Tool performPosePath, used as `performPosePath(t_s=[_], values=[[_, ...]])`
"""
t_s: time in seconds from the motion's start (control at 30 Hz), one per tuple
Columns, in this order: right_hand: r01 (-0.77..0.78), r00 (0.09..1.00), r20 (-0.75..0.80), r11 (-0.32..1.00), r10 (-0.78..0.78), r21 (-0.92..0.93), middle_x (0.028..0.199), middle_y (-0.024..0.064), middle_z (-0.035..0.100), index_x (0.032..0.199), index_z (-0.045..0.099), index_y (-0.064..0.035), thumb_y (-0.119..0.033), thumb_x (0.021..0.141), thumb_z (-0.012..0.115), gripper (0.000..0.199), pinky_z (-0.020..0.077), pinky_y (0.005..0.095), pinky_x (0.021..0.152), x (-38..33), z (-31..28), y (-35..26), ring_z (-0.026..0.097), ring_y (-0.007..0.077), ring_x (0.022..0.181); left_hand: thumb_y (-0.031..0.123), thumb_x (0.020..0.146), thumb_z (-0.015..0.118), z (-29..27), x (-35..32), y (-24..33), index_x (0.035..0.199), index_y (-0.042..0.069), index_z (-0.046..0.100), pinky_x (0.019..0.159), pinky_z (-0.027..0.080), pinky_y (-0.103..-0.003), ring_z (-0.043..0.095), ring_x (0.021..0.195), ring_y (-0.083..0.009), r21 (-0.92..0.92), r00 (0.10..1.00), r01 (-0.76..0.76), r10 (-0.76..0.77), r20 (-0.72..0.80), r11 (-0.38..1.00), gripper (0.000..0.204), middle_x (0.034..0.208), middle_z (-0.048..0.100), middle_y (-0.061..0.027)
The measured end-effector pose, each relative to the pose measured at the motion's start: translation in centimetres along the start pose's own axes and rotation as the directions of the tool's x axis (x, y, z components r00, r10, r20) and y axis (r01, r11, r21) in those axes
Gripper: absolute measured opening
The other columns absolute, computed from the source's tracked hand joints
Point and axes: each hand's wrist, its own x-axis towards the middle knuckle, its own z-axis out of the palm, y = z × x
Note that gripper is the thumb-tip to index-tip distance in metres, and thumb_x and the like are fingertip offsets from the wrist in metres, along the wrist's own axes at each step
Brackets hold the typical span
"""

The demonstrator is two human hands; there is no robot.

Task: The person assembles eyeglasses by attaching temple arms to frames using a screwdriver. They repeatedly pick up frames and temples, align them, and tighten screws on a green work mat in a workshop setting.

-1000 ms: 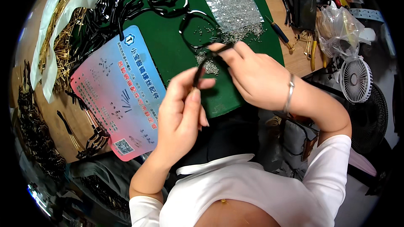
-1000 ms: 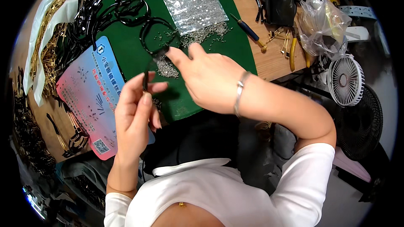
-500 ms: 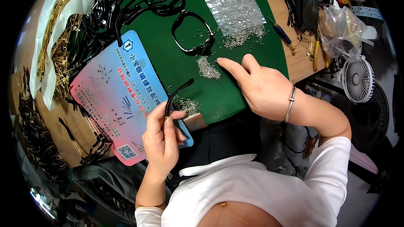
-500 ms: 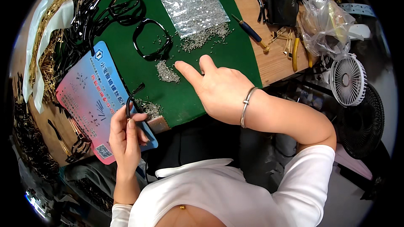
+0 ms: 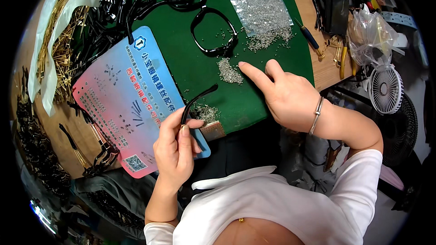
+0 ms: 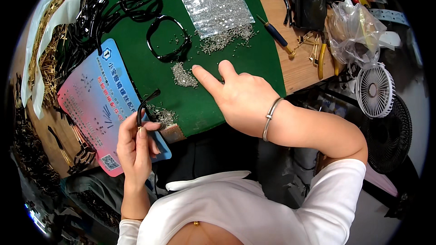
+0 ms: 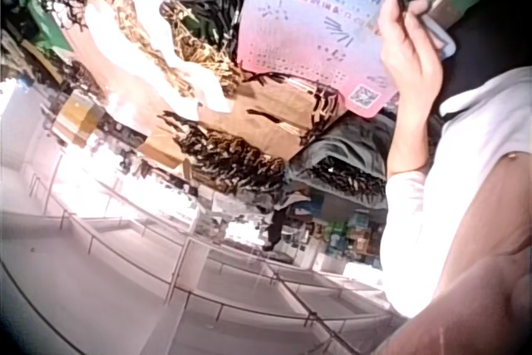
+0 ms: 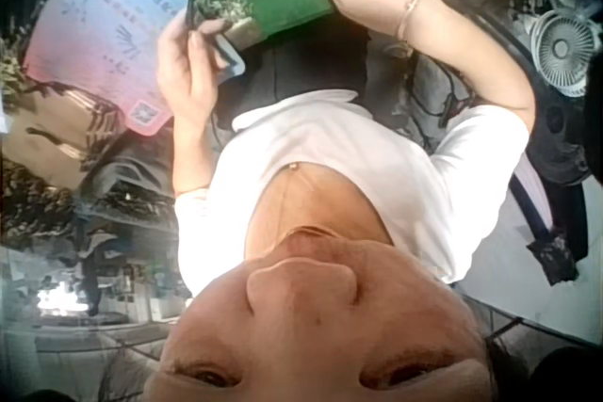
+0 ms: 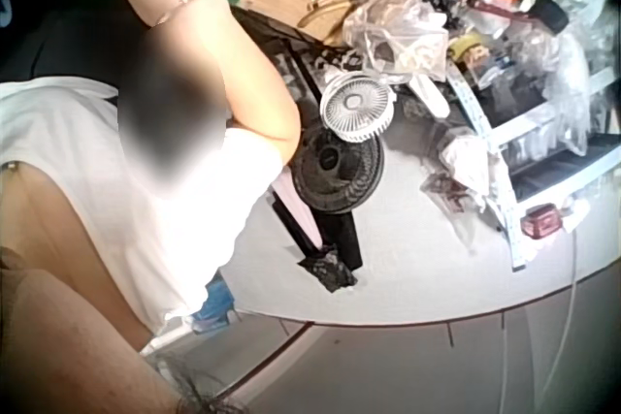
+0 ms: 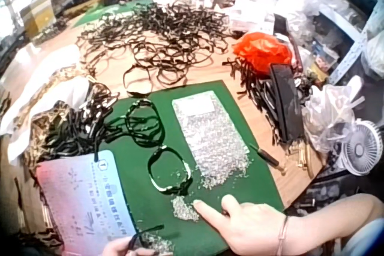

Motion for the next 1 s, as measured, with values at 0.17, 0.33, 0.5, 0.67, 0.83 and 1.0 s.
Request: performPosePath(t_s=[0.17, 0.33, 0.5, 0.67, 0.83, 1.0], values=[[0.054, 0.997, -0.048, 0.998, -0.055, -0.023, 0.096, 0.0211, 0.044, 0.135, 0.029, -0.0059, 0.001, 0.071, 0.052, 0.069, 0.0493, 0.0383, 0.058, -0.2, 0.2, 0.3, 0.057, 0.0329, 0.064, -0.002, 0.091, 0.039, 0.0, 0.1, 0.0, 0.119, -0.005, 0.044, 0.044, 0.04, -0.018, 0.048, 0.048, -0.0045, 0.004, 1.0, -0.026, 0.026, 0.007, 1.0, 0.028, 0.088, 0.064, -0.011], [0.037, 0.999, -0.026, 0.999, -0.038, -0.023, 0.096, 0.0209, 0.045, 0.135, 0.029, -0.0067, 0.001, 0.072, 0.051, 0.067, 0.0492, 0.0392, 0.06, 0.0, 0.2, 0.2, 0.057, 0.0335, 0.064, 0.003, 0.093, 0.039, -0.5, -0.4, 1.0, 0.121, -0.004, 0.042, 0.043, 0.037, -0.016, 0.045, 0.047, -0.0035, -0.199, 0.987, 0.162, -0.161, 0.022, 0.966, 0.028, 0.089, 0.064, -0.0111], [0.018, 0.999, -0.05, 0.999, -0.021, -0.047, 0.09, 0.0172, 0.045, 0.133, 0.034, -0.012, 0.001, 0.074, 0.05, 0.063, 0.0474, 0.0425, 0.06, 0.3, 0.1, -0.4, 0.056, 0.0339, 0.067, 0.004, 0.094, 0.039, -1.6, -0.9, 2.0, 0.123, -0.003, 0.041, 0.046, 0.037, -0.016, 0.044, 0.05, -0.0027, -0.075, 0.98, 0.199, -0.197, 0.04, 0.977, 0.03, 0.091, 0.063, -0.0101], [-0.005, 0.998, 0.063, 0.985, -0.006, 0.174, 0.093, 0.0187, 0.047, 0.131, 0.034, -0.0103, 0.008, 0.076, 0.047, 0.059, 0.0475, 0.042, 0.063, 0.1, -1.1, -2.3, 0.055, 0.0388, 0.072, 0.001, 0.093, 0.039, -1.7, -0.6, 1.0, 0.12, -0.003, 0.043, 0.05, 0.041, -0.017, 0.046, 0.053, -0.0026, -0.067, 0.974, 0.228, -0.226, 0.033, 0.971, 0.028, 0.09, 0.063, -0.0075], [0.23, 0.931, 0.115, 0.803, -0.346, 0.55, 0.095, 0.021, 0.053, 0.125, 0.034, -0.0053, 0.005, 0.077, 0.047, 0.051, 0.0495, 0.0384, 0.064, 1.0, 0.7, -5.5, 0.058, 0.0357, 0.076, -0.001, 0.09, 0.042, -0.6, -0.8, 0.6, 0.116, -0.001, 0.048, 0.049, 0.044, -0.022, 0.053, 0.052, -0.008, 0.153, 0.994, 0.106, -0.1, -0.049, 0.982, 0.026, 0.083, 0.063, -0.0082], [0.123, 0.907, 0.257, 0.794, -0.334, 0.595, 0.106, 0.0199, 0.051, 0.125, 0.035, -0.0057, 0.005, 0.08, 0.044, 0.046, 0.0473, 0.0395, 0.076, 2.4, 0.3, -5.8, 0.055, 0.0356, 0.092, 0.0, 0.091, 0.043, 0.3, -0.8, 0.1, 0.115, -0.003, 0.049, 0.047, 0.04, -0.018, 0.048, 0.052, -0.0039, 0.278, 0.993, 0.01, 0.023, -0.117, 0.961, 0.025, 0.079, 0.06, -0.0039]])
